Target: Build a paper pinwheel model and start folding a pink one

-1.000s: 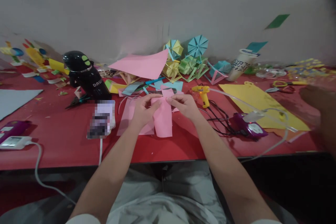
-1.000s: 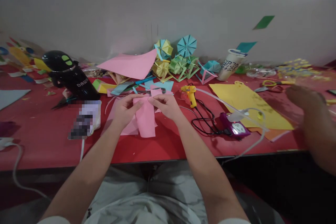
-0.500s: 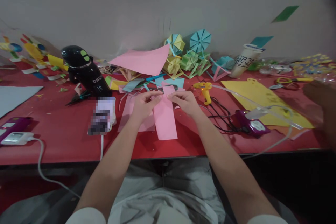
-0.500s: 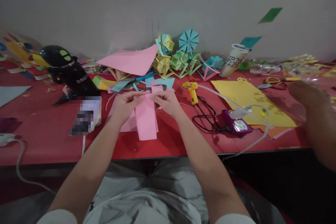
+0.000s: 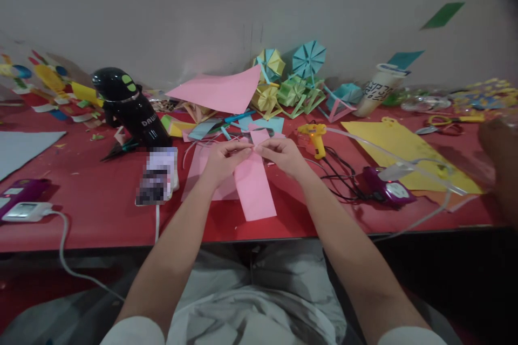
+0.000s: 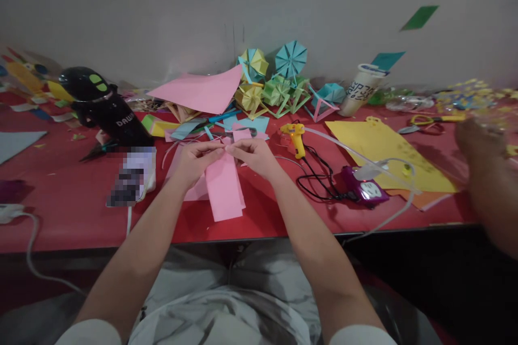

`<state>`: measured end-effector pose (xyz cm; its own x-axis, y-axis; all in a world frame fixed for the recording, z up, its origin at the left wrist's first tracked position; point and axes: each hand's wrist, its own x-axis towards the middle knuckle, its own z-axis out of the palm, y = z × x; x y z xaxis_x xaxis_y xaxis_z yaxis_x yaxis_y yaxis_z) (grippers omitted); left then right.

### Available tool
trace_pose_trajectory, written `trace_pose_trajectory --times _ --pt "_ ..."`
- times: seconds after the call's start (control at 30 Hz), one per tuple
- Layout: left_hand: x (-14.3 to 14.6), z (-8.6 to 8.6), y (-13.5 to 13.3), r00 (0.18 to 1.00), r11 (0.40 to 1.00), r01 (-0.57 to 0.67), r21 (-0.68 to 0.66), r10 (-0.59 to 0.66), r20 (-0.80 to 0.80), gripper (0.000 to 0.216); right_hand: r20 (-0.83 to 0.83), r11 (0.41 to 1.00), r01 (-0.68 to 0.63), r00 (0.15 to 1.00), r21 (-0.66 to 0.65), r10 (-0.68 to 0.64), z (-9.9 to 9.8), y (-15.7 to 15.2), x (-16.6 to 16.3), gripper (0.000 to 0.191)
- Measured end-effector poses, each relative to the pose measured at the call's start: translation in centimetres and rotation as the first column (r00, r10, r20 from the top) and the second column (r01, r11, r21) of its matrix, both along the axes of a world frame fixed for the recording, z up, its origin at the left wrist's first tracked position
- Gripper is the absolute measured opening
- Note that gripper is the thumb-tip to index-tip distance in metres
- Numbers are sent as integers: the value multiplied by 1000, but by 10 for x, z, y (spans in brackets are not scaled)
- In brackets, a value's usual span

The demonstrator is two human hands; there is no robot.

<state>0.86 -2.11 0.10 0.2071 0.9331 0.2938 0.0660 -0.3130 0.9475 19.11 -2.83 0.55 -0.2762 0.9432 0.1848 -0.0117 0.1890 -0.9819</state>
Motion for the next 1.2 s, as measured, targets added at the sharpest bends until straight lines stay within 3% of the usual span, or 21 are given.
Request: trace_pose_trajectory --times 0.33,0.63,1.2 --pt "2 1 -1 987 989 61 -135 -39 155 28 -107 1000 -3 994 14 4 -3 2 -1 35" --pt "0 4 -3 944 904 247 -347 -144 298 29 -189 998 -62 980 -20 57 -9 5 -4 33" --pt "0 8 -5 945 868 273 -415 -162 284 32 -161 995 -89 984 -35 82 -13 7 -2 29"
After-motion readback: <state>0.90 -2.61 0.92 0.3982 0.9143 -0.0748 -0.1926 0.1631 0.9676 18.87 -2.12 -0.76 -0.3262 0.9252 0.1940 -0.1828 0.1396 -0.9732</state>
